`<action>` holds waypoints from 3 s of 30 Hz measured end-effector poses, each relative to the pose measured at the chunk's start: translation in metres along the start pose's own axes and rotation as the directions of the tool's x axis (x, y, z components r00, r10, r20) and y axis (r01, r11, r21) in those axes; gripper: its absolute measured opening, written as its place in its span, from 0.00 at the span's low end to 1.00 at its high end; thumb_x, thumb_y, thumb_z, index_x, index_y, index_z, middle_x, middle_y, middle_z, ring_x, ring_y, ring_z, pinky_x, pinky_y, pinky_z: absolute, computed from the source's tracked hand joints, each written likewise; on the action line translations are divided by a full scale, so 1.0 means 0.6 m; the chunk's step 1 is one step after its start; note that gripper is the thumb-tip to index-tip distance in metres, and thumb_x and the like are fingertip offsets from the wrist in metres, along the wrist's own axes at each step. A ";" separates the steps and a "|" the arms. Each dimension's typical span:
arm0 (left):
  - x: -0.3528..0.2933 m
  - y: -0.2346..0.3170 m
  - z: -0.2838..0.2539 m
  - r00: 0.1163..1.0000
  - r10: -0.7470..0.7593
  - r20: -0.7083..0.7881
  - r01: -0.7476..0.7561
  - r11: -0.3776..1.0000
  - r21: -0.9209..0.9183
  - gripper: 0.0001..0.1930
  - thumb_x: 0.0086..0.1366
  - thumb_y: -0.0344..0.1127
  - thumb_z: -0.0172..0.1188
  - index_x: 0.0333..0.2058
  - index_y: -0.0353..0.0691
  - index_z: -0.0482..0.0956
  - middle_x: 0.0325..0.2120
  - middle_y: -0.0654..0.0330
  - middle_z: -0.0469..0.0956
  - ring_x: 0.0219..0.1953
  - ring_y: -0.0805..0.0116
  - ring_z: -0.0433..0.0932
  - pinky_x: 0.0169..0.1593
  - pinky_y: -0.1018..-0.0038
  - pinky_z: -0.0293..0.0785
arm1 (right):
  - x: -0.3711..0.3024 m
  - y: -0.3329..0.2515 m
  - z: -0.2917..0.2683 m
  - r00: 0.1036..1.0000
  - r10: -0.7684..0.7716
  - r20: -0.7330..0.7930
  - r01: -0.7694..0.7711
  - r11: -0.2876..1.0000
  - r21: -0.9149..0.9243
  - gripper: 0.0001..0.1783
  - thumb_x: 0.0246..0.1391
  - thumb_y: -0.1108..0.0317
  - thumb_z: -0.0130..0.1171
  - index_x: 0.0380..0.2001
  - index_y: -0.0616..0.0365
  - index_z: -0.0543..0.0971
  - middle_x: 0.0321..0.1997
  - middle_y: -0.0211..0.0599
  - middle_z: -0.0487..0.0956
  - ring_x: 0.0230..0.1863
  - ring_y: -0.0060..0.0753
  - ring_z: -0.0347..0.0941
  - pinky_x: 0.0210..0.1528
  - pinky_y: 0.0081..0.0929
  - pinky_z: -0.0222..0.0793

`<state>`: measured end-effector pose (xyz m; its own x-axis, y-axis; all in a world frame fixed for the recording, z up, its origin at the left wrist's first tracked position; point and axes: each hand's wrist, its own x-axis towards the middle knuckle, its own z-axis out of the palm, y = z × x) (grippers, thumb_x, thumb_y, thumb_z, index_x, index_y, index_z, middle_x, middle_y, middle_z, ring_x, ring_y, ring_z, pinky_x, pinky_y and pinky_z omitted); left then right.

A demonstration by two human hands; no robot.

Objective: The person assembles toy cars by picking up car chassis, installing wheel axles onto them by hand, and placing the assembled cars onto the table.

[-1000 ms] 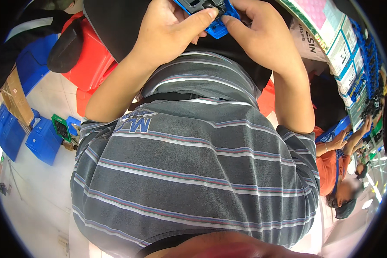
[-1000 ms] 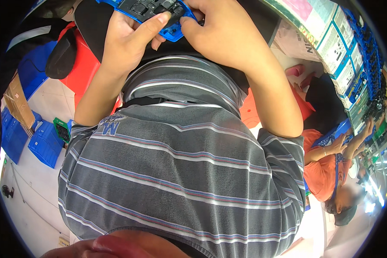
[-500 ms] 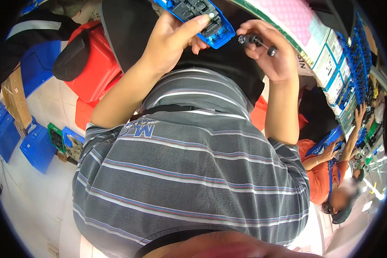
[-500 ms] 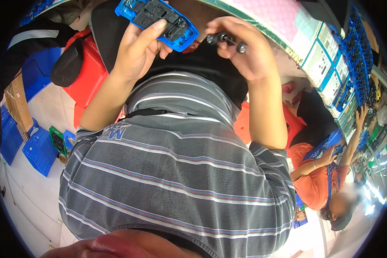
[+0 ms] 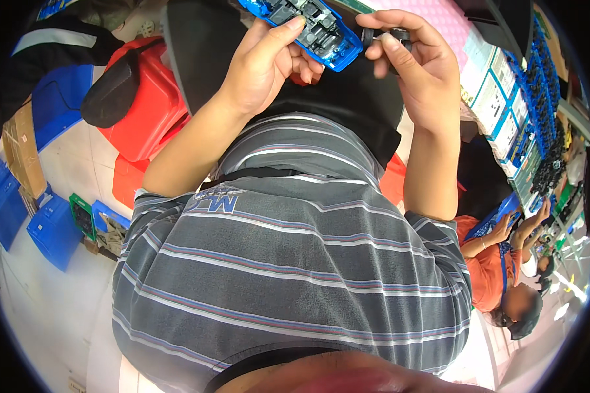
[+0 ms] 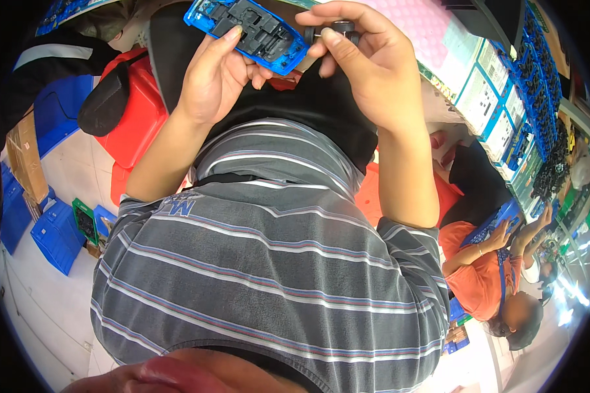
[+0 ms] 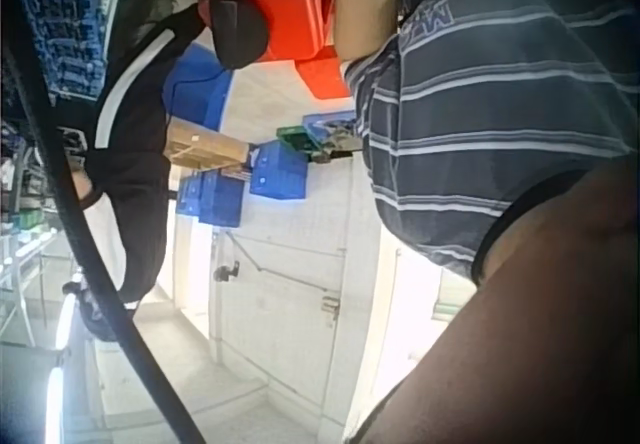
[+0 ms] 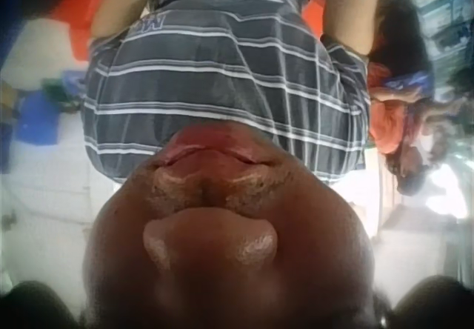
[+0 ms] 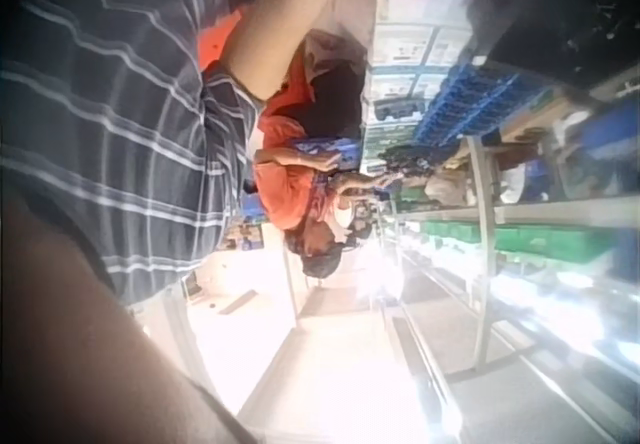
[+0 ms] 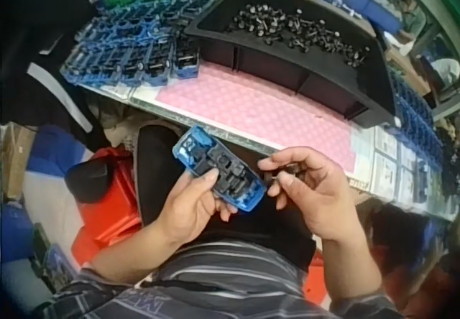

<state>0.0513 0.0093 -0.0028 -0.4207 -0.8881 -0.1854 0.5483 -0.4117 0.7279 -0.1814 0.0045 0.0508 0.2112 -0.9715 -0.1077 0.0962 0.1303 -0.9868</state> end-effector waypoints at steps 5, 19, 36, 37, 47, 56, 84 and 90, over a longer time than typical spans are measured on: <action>-0.006 -0.003 0.001 1.000 0.025 -0.019 -0.026 0.999 -0.025 0.19 0.78 0.43 0.43 0.57 0.36 0.68 0.41 0.50 0.82 0.35 0.64 0.82 0.33 0.73 0.77 | 0.015 -0.018 0.015 0.991 -0.001 -0.133 0.013 0.995 0.094 0.09 0.66 0.78 0.53 0.47 0.65 0.78 0.51 0.37 0.78 0.42 0.22 0.76 0.45 0.22 0.75; -0.008 -0.002 -0.015 0.996 0.055 0.066 -0.047 0.993 -0.110 0.21 0.75 0.41 0.46 0.59 0.32 0.68 0.45 0.44 0.81 0.38 0.56 0.83 0.35 0.70 0.79 | 0.070 -0.020 -0.073 0.900 -0.432 0.060 0.226 0.343 -0.912 0.29 0.48 0.69 0.71 0.53 0.66 0.76 0.55 0.54 0.77 0.56 0.59 0.73 0.61 0.43 0.68; 0.021 -0.036 0.021 0.995 0.060 0.084 -0.049 0.991 -0.121 0.23 0.78 0.40 0.40 0.64 0.32 0.63 0.56 0.45 0.75 0.50 0.53 0.80 0.46 0.60 0.79 | 0.007 -0.009 0.056 0.893 -0.447 0.045 0.311 0.542 -0.781 0.33 0.38 0.68 0.80 0.50 0.64 0.78 0.47 0.48 0.77 0.48 0.50 0.77 0.50 0.34 0.74; 0.021 -0.032 0.025 0.998 0.060 0.016 -0.058 0.990 -0.126 0.23 0.78 0.40 0.39 0.64 0.32 0.62 0.55 0.45 0.76 0.49 0.53 0.81 0.46 0.59 0.79 | 0.009 -0.009 0.059 0.903 -0.428 0.046 0.303 0.554 -0.775 0.33 0.38 0.68 0.79 0.50 0.63 0.78 0.47 0.47 0.77 0.49 0.50 0.77 0.50 0.34 0.74; 0.001 -0.014 -0.001 0.992 0.109 0.066 -0.104 0.992 -0.074 0.20 0.78 0.40 0.40 0.59 0.31 0.66 0.46 0.43 0.80 0.42 0.57 0.82 0.42 0.67 0.78 | 0.097 -0.020 -0.078 0.829 -0.560 -0.009 0.148 0.235 -0.961 0.16 0.45 0.78 0.70 0.41 0.65 0.82 0.45 0.47 0.78 0.46 0.47 0.78 0.46 0.36 0.74; -0.004 -0.019 -0.022 0.991 0.062 0.121 -0.051 0.994 -0.093 0.21 0.77 0.37 0.45 0.64 0.36 0.61 0.49 0.48 0.78 0.47 0.60 0.81 0.48 0.66 0.77 | 0.054 -0.039 0.053 0.889 -0.448 0.094 0.342 0.512 -0.788 0.09 0.48 0.74 0.70 0.33 0.66 0.82 0.52 0.54 0.78 0.52 0.48 0.78 0.55 0.35 0.72; -0.002 0.000 -0.030 0.999 0.021 0.026 -0.022 0.998 0.053 0.16 0.73 0.32 0.54 0.56 0.34 0.69 0.42 0.52 0.81 0.38 0.64 0.82 0.36 0.70 0.78 | 0.052 -0.022 0.046 0.915 -0.333 0.226 0.393 0.618 -0.681 0.17 0.55 0.75 0.66 0.48 0.65 0.77 0.41 0.39 0.81 0.42 0.29 0.78 0.46 0.24 0.74; 0.004 -0.005 -0.009 0.988 0.139 -0.065 -0.129 0.983 0.130 0.18 0.67 0.39 0.67 0.48 0.35 0.73 0.29 0.59 0.81 0.25 0.72 0.81 0.28 0.79 0.78 | 0.029 0.000 0.059 0.915 -0.336 0.224 0.394 0.626 -0.672 0.31 0.41 0.63 0.79 0.49 0.62 0.80 0.47 0.46 0.81 0.47 0.50 0.79 0.50 0.35 0.75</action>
<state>0.0524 0.0072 -0.0093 -0.2929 -0.9479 -0.1250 0.4998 -0.2632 0.8252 -0.1430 -0.0053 0.0531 0.3786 -0.8883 0.2598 -0.5106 -0.4346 -0.7419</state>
